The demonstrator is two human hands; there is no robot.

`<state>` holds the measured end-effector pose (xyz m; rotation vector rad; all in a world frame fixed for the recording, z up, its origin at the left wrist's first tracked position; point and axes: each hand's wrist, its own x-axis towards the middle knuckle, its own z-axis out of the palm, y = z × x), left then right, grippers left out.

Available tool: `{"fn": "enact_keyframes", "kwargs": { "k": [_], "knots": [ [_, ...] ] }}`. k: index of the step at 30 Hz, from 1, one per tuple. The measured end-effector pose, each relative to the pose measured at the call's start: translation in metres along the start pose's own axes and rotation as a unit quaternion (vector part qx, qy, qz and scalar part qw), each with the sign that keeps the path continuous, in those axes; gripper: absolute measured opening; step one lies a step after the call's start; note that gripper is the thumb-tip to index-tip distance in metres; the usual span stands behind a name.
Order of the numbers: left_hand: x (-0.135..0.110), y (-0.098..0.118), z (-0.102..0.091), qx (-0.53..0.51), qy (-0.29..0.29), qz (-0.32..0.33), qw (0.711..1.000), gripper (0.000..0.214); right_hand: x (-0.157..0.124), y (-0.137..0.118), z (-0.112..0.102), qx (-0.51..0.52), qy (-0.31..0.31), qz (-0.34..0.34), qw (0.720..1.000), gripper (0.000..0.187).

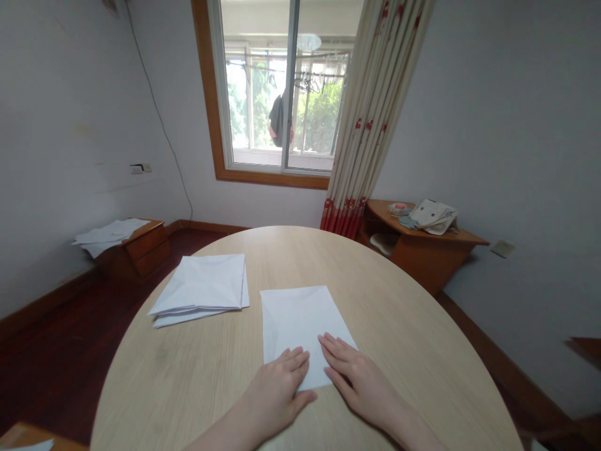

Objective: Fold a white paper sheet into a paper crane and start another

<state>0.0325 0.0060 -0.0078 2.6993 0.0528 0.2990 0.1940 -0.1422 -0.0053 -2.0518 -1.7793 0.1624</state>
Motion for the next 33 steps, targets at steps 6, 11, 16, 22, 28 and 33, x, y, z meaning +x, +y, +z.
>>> {"fn": "enact_keyframes", "kwargs": {
  "k": [6,11,16,22,28,33],
  "knots": [
    [0.001,-0.004,-0.006,-0.003,-0.012,0.011,1.0,0.037,-0.001,-0.005,-0.002,0.006,-0.021,0.013,1.0,0.041],
    [0.002,-0.004,-0.01,0.024,0.01,0.041,0.999,0.022,-0.002,-0.007,-0.001,-0.004,-0.038,0.029,0.999,0.044],
    [0.004,-0.009,-0.014,0.092,0.018,0.051,0.994,0.012,-0.003,-0.009,-0.01,0.024,-0.059,0.053,0.997,0.048],
    [0.005,-0.019,-0.019,0.116,0.025,0.031,0.992,0.019,-0.004,-0.009,-0.018,0.067,-0.097,0.033,0.993,0.078],
    [0.004,-0.019,-0.017,0.096,0.019,-0.035,0.995,0.021,-0.004,-0.011,-0.021,0.08,-0.102,-0.01,0.992,0.078],
    [0.004,-0.018,-0.015,0.082,0.025,-0.073,0.994,0.024,-0.005,-0.006,-0.019,0.06,-0.07,-0.013,0.996,0.048]
  ]
}}
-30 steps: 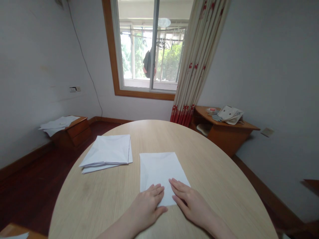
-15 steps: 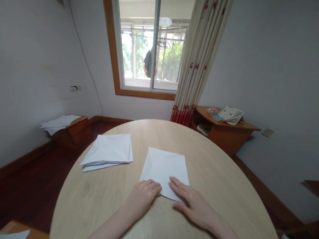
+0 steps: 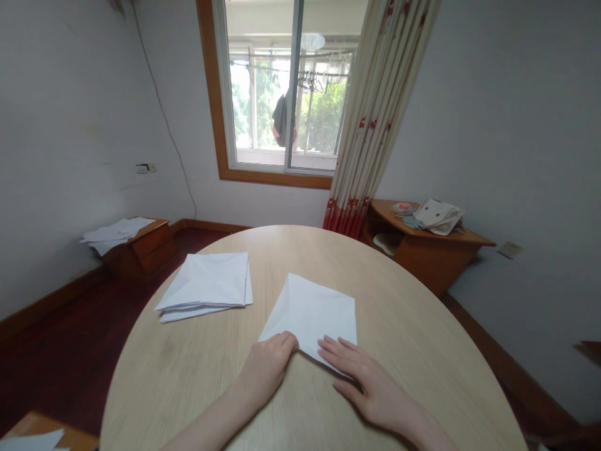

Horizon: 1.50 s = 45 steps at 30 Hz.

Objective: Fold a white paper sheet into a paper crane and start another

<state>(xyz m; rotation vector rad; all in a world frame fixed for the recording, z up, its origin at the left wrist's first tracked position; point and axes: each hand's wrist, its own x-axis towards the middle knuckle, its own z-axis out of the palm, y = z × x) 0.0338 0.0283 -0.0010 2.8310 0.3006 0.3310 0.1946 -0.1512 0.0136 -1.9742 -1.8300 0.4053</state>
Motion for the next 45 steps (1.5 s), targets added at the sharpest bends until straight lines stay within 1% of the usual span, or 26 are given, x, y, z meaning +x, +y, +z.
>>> {"fn": "enact_keyframes", "kwargs": {
  "k": [2,7,11,14,15,19,21,23,27,31,35,37,41,45],
  "knots": [
    [0.0,0.0,0.0,-0.001,-0.004,-0.007,1.0,0.024,0.001,0.004,0.002,0.001,0.013,-0.002,1.0,0.045],
    [0.0,0.0,-0.001,0.0,-0.005,-0.01,1.0,0.023,0.001,0.009,0.005,0.025,0.028,-0.011,0.999,0.047],
    [-0.001,0.003,-0.001,-0.018,0.014,-0.01,1.0,0.017,0.0,0.007,0.004,0.056,0.064,0.017,0.996,0.038],
    [-0.001,0.007,-0.002,-0.034,0.035,-0.01,0.999,0.008,-0.001,0.007,0.004,0.064,0.094,0.038,0.993,0.037],
    [-0.002,0.008,-0.002,-0.038,0.04,-0.008,0.998,0.006,-0.002,0.007,0.004,0.06,0.103,0.042,0.992,0.037],
    [-0.001,0.01,-0.001,-0.041,0.048,0.019,0.998,0.009,-0.002,0.008,0.004,0.025,0.139,0.048,0.989,0.035],
    [-0.001,0.01,0.0,-0.042,0.051,0.028,0.997,0.005,-0.002,0.008,0.004,-0.005,0.162,0.06,0.985,0.035],
    [-0.001,0.011,0.0,-0.045,0.052,0.026,0.997,0.008,-0.002,0.009,0.004,-0.045,0.19,0.074,0.978,0.035],
    [-0.001,0.014,0.001,-0.038,0.033,0.018,0.999,0.011,-0.002,0.013,0.004,-0.113,0.232,0.097,0.961,0.031],
    [-0.002,0.019,0.002,-0.007,-0.001,0.016,1.0,0.011,-0.001,0.016,0.006,-0.147,0.251,0.109,0.951,0.03],
    [-0.001,0.022,0.002,0.04,-0.045,-0.003,0.998,0.014,-0.001,0.019,0.006,-0.182,0.263,0.106,0.942,0.03],
    [0.0,0.022,0.001,0.063,-0.058,-0.012,0.996,0.016,-0.001,0.02,0.005,-0.197,0.266,0.108,0.938,0.031],
    [0.0,0.022,-0.001,0.1,-0.057,-0.018,0.993,0.018,-0.002,0.024,0.004,-0.214,0.27,0.122,0.931,0.033],
    [-0.001,0.021,-0.001,0.113,-0.047,-0.021,0.992,0.016,-0.003,0.026,0.003,-0.223,0.26,0.146,0.928,0.036]
  ]
}}
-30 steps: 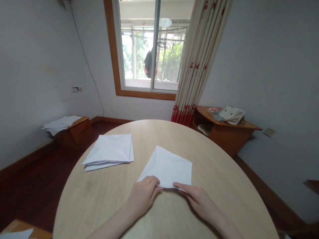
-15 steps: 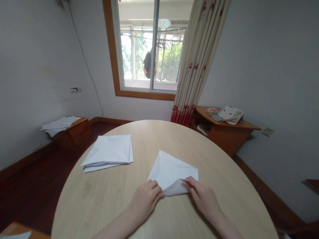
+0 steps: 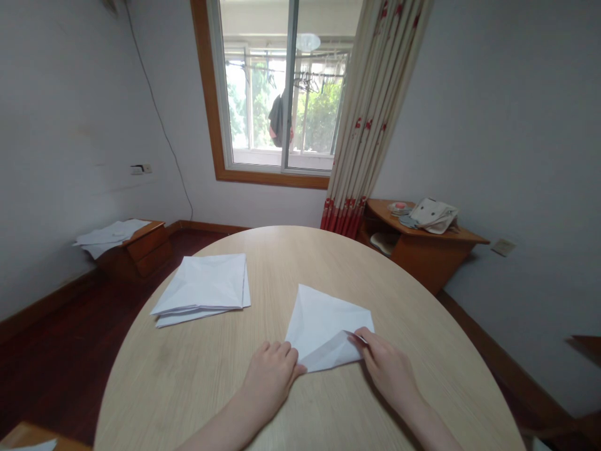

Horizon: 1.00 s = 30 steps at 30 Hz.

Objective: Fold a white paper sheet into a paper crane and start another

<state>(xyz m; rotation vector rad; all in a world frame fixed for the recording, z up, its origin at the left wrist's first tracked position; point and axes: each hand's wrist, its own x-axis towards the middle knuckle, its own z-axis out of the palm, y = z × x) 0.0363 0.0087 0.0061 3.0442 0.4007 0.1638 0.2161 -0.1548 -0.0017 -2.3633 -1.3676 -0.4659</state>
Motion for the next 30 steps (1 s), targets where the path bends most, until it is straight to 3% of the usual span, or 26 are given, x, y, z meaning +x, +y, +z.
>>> {"fn": "enact_keyframes", "kwargs": {
  "k": [12,17,21,25,30],
  "knots": [
    [-0.001,-0.003,-0.001,0.014,-0.008,0.008,1.0,0.013,-0.001,0.007,0.004,0.024,0.042,0.003,0.999,0.043],
    [-0.002,0.001,0.002,0.01,-0.012,0.016,1.0,0.012,0.002,0.0,-0.001,0.052,0.14,-0.031,0.988,0.03],
    [-0.003,0.005,0.004,0.012,-0.011,0.024,1.0,0.011,0.002,-0.018,-0.01,0.03,0.217,-0.071,0.973,0.034],
    [-0.004,0.007,0.006,0.011,-0.003,0.023,1.0,0.01,-0.004,-0.037,-0.008,0.02,0.216,-0.154,0.964,0.044],
    [-0.005,0.007,0.01,0.016,0.029,0.027,0.999,0.014,-0.013,-0.048,0.008,0.02,0.18,-0.185,0.966,0.042]
  ]
}}
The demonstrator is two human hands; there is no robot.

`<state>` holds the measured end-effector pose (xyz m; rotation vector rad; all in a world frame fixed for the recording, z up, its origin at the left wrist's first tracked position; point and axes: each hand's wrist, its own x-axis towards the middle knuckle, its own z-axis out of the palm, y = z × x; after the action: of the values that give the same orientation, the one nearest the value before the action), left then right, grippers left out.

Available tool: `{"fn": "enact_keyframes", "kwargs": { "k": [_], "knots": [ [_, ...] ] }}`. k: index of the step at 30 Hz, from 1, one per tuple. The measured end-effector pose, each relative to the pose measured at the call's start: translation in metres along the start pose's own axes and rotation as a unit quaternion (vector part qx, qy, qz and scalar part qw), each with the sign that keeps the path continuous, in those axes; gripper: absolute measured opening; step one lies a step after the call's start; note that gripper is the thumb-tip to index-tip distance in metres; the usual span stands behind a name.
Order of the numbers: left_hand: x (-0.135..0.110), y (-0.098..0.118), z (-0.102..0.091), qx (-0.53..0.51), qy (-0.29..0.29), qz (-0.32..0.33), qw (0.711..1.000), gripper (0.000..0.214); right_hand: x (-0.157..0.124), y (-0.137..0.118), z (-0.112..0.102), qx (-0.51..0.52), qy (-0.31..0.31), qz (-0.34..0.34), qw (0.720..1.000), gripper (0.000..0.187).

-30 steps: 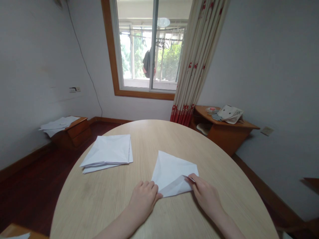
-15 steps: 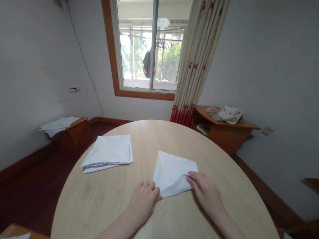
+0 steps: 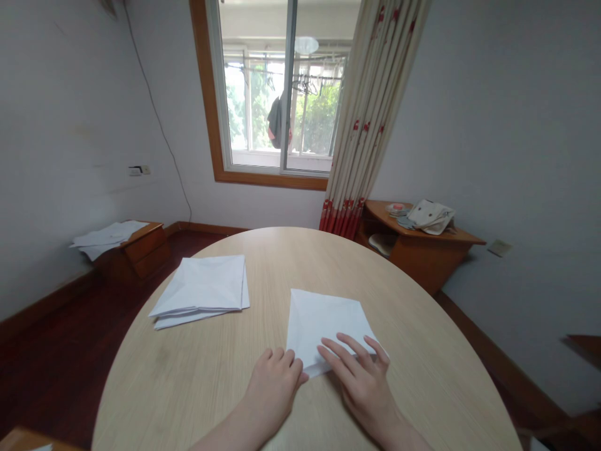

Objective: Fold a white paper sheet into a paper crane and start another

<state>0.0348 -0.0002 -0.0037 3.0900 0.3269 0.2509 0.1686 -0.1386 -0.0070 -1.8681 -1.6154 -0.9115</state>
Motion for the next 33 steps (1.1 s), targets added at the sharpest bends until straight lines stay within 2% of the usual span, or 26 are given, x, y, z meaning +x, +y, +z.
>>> {"fn": "enact_keyframes", "kwargs": {
  "k": [5,9,12,16,24,33],
  "knots": [
    [0.0,0.001,0.001,-0.003,-0.015,-0.005,1.0,0.012,0.0,-0.003,0.007,-0.009,-0.013,-0.013,1.0,0.031],
    [-0.001,0.002,-0.002,0.002,-0.03,0.01,0.999,0.012,0.003,-0.001,0.009,-0.036,-0.047,0.018,0.998,0.022],
    [-0.001,0.004,-0.003,-0.001,-0.029,0.026,0.999,0.012,0.003,0.001,0.01,-0.067,-0.081,0.034,0.994,0.025],
    [-0.001,0.005,-0.005,-0.008,-0.037,0.03,0.999,0.011,0.0,0.003,0.012,-0.082,-0.088,0.018,0.993,0.022],
    [-0.004,0.008,-0.01,-0.019,-0.047,0.015,0.999,0.017,0.002,0.009,0.019,-0.088,-0.115,-0.035,0.989,0.02],
    [-0.003,0.01,-0.012,0.001,-0.057,-0.021,0.998,0.021,0.004,0.009,0.018,-0.081,-0.132,-0.033,0.987,0.024]
  ]
}}
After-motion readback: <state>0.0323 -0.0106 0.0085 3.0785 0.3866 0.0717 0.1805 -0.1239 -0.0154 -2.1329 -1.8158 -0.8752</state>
